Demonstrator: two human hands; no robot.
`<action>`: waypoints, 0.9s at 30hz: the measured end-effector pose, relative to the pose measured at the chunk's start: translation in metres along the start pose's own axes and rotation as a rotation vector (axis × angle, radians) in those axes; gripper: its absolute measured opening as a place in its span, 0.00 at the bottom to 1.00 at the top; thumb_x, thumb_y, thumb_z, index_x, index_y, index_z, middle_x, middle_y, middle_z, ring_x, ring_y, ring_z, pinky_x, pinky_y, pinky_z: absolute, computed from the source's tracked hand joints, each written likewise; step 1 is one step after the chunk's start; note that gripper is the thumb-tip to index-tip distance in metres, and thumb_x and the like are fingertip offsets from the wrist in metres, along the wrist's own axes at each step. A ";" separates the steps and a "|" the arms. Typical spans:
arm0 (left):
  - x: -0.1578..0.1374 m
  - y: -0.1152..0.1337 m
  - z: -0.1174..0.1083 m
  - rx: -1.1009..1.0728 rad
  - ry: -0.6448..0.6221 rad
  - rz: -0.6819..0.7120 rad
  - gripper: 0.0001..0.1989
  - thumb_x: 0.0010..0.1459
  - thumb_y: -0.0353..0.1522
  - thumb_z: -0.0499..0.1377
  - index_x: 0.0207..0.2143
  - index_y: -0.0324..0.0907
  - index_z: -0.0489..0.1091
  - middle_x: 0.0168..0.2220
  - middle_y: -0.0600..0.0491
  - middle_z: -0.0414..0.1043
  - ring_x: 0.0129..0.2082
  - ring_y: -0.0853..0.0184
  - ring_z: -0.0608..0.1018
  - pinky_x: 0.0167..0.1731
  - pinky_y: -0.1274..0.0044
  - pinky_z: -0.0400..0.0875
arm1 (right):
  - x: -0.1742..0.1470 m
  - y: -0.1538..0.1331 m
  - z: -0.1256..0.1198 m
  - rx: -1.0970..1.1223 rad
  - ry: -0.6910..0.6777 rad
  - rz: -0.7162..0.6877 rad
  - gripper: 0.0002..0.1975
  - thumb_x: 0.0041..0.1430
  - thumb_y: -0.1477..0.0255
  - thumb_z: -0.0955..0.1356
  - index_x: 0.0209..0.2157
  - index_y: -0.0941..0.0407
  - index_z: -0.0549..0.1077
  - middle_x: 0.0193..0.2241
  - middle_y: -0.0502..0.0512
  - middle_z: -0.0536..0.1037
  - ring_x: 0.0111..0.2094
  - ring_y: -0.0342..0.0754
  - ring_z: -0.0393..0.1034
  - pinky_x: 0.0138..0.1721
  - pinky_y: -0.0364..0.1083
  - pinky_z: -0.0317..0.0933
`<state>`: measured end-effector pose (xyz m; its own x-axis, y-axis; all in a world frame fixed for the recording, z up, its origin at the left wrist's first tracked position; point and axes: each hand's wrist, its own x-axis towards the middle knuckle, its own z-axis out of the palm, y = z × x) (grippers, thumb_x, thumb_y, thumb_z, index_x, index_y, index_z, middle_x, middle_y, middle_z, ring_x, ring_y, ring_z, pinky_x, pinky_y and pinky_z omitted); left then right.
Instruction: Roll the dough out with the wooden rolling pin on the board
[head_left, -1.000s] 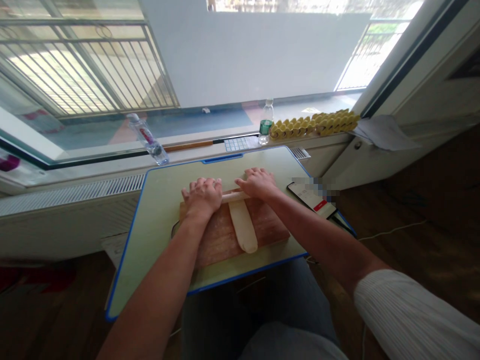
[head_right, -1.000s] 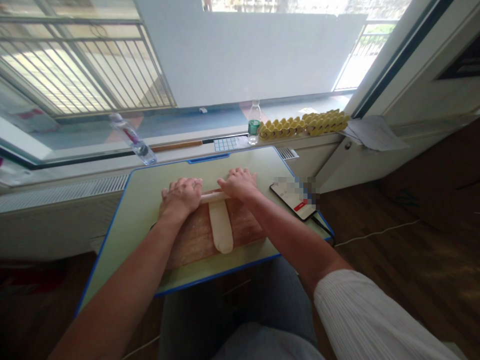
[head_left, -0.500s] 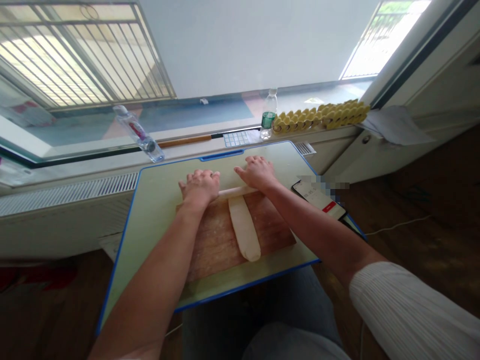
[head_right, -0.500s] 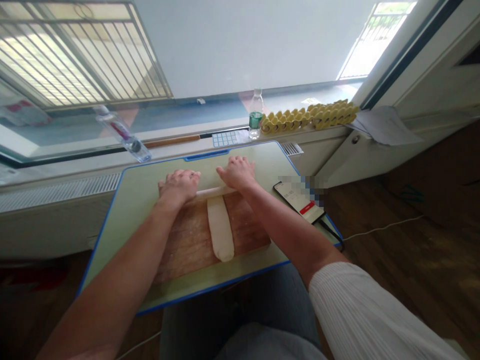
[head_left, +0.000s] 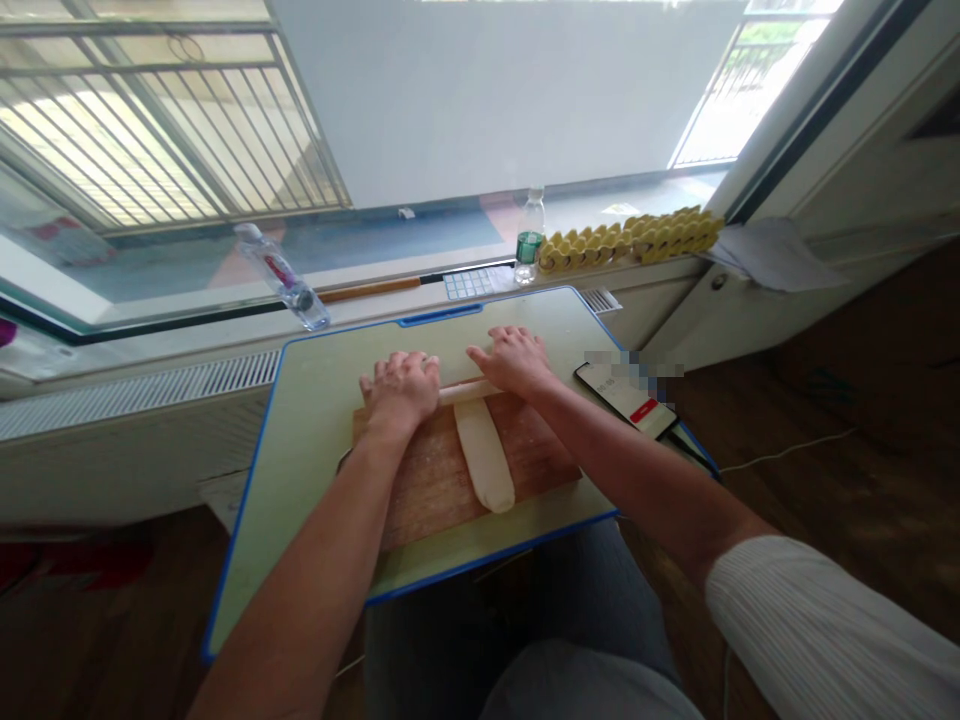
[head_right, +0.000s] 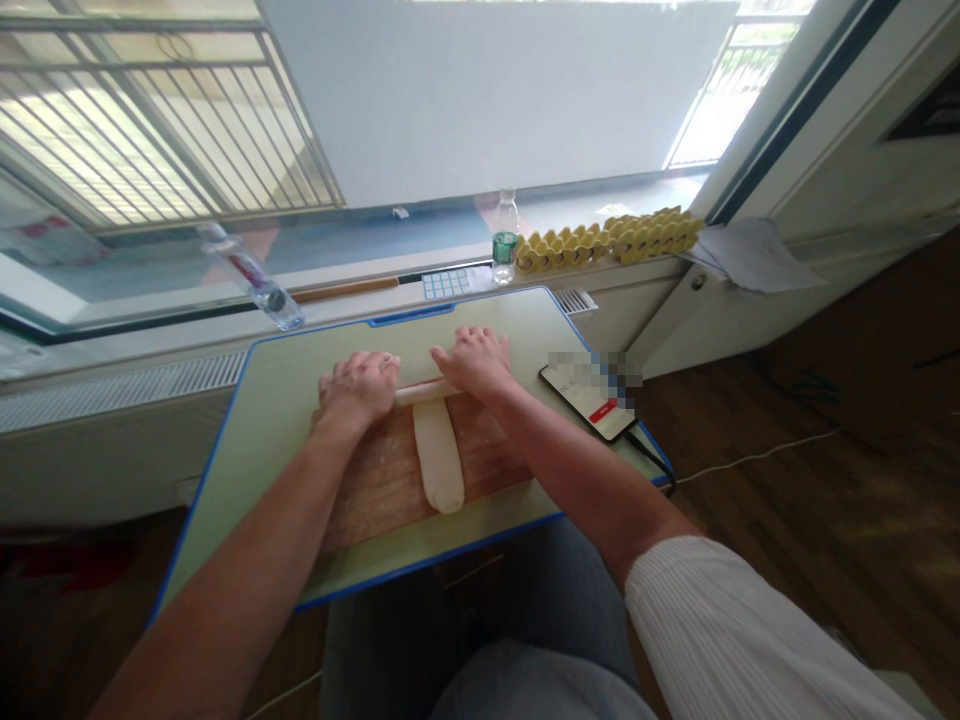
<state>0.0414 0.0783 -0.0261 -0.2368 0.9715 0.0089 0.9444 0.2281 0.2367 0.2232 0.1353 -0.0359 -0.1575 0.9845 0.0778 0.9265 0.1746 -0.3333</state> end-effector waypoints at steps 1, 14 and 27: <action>-0.003 0.000 0.000 -0.001 -0.003 -0.001 0.28 0.71 0.47 0.43 0.60 0.49 0.74 0.66 0.43 0.70 0.64 0.45 0.70 0.64 0.46 0.60 | -0.003 0.000 -0.001 -0.002 -0.008 0.000 0.34 0.69 0.47 0.61 0.63 0.58 0.72 0.64 0.68 0.73 0.65 0.64 0.63 0.66 0.64 0.53; -0.064 -0.001 0.003 0.055 0.114 0.096 0.29 0.72 0.46 0.43 0.62 0.45 0.74 0.68 0.42 0.69 0.65 0.44 0.70 0.64 0.46 0.60 | -0.070 0.000 -0.005 -0.103 0.083 -0.068 0.26 0.73 0.54 0.59 0.60 0.54 0.74 0.61 0.64 0.76 0.63 0.63 0.64 0.65 0.63 0.53; -0.142 -0.016 0.017 0.051 0.205 0.182 0.36 0.73 0.48 0.41 0.72 0.35 0.58 0.71 0.37 0.63 0.73 0.49 0.62 0.70 0.48 0.52 | -0.146 0.010 -0.001 -0.079 0.148 -0.145 0.34 0.77 0.53 0.54 0.71 0.61 0.62 0.72 0.65 0.63 0.73 0.60 0.51 0.72 0.67 0.41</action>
<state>0.0644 -0.0624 -0.0481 -0.0983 0.9647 0.2441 0.9848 0.0589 0.1637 0.2556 -0.0064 -0.0495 -0.2449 0.9343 0.2590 0.9226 0.3067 -0.2340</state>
